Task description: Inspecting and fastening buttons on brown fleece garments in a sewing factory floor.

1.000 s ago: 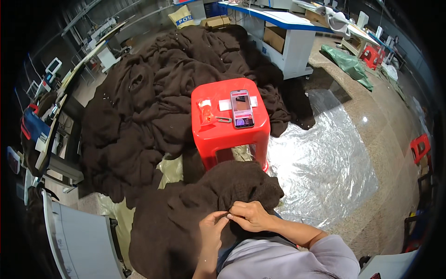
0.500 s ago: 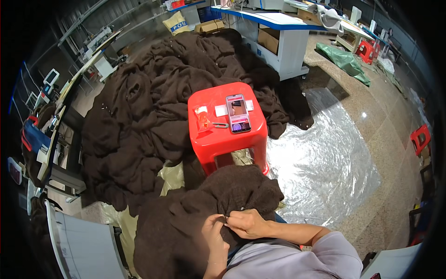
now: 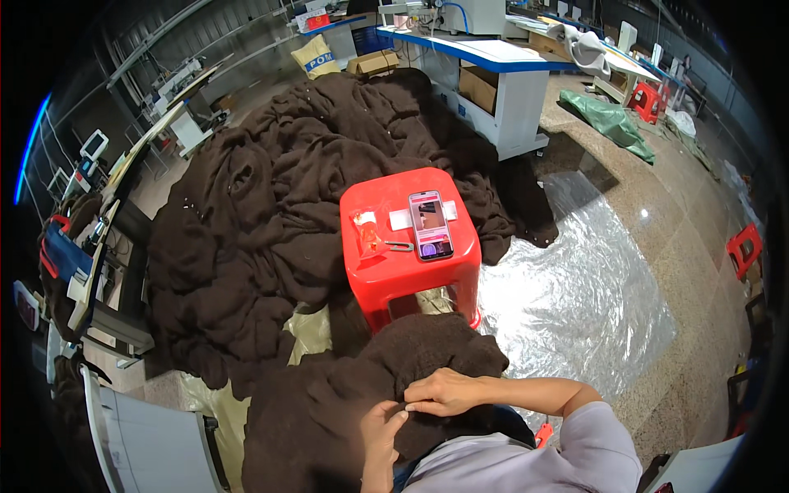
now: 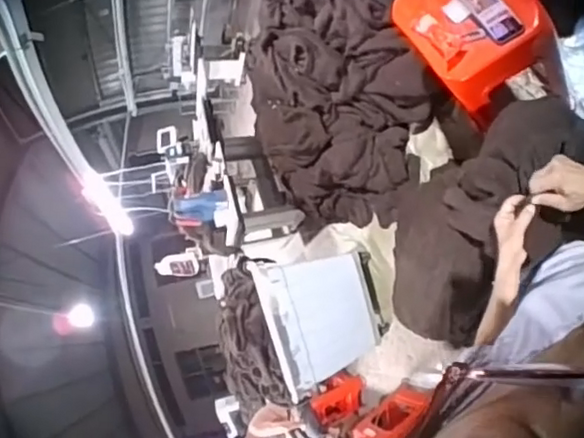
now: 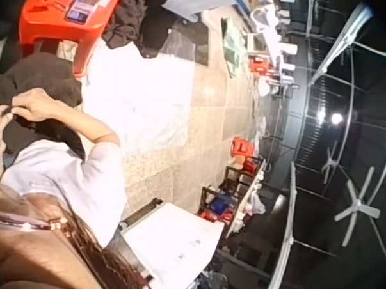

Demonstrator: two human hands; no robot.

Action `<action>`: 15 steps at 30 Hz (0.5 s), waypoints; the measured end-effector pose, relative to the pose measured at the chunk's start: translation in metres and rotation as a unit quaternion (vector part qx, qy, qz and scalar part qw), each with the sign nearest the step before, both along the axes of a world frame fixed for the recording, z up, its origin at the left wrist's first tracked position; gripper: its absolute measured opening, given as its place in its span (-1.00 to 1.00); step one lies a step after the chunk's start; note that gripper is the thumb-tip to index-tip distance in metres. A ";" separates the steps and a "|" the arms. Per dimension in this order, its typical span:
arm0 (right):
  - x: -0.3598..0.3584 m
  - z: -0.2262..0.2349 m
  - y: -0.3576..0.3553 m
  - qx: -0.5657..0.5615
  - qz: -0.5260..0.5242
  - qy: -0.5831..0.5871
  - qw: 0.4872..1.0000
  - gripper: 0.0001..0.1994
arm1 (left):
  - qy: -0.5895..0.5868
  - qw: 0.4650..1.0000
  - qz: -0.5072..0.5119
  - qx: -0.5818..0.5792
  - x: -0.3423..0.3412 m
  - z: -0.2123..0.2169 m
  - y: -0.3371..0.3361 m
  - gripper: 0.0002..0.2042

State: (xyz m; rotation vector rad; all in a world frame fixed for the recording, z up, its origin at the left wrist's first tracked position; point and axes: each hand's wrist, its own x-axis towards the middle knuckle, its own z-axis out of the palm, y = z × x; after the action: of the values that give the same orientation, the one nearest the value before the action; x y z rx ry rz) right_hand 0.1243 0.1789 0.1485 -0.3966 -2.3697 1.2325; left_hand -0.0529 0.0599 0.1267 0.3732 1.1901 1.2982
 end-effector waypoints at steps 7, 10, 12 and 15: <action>-0.012 -0.019 -0.013 0.047 -0.019 0.037 0.998 -0.87 | 0.066 0.988 0.121 0.074 0.013 -0.017 0.016 -0.81; -0.012 -0.015 -0.006 0.044 -0.037 0.012 0.998 -0.85 | 0.073 0.985 0.139 0.077 0.015 -0.014 0.022 -0.82; -0.006 -0.003 0.020 0.132 -0.048 0.015 0.990 -0.82 | 0.076 0.986 0.133 0.071 0.010 -0.009 0.024 -0.82; 0.007 0.031 0.085 0.243 -0.231 0.024 0.942 -0.78 | 0.029 0.998 0.060 0.015 -0.006 -0.012 0.018 -0.82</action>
State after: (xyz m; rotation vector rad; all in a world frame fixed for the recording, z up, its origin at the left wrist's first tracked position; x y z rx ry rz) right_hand 0.1312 0.2642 0.1790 -0.6916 -2.2553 0.4223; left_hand -0.0586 0.0780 0.1147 0.3674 1.2593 1.4184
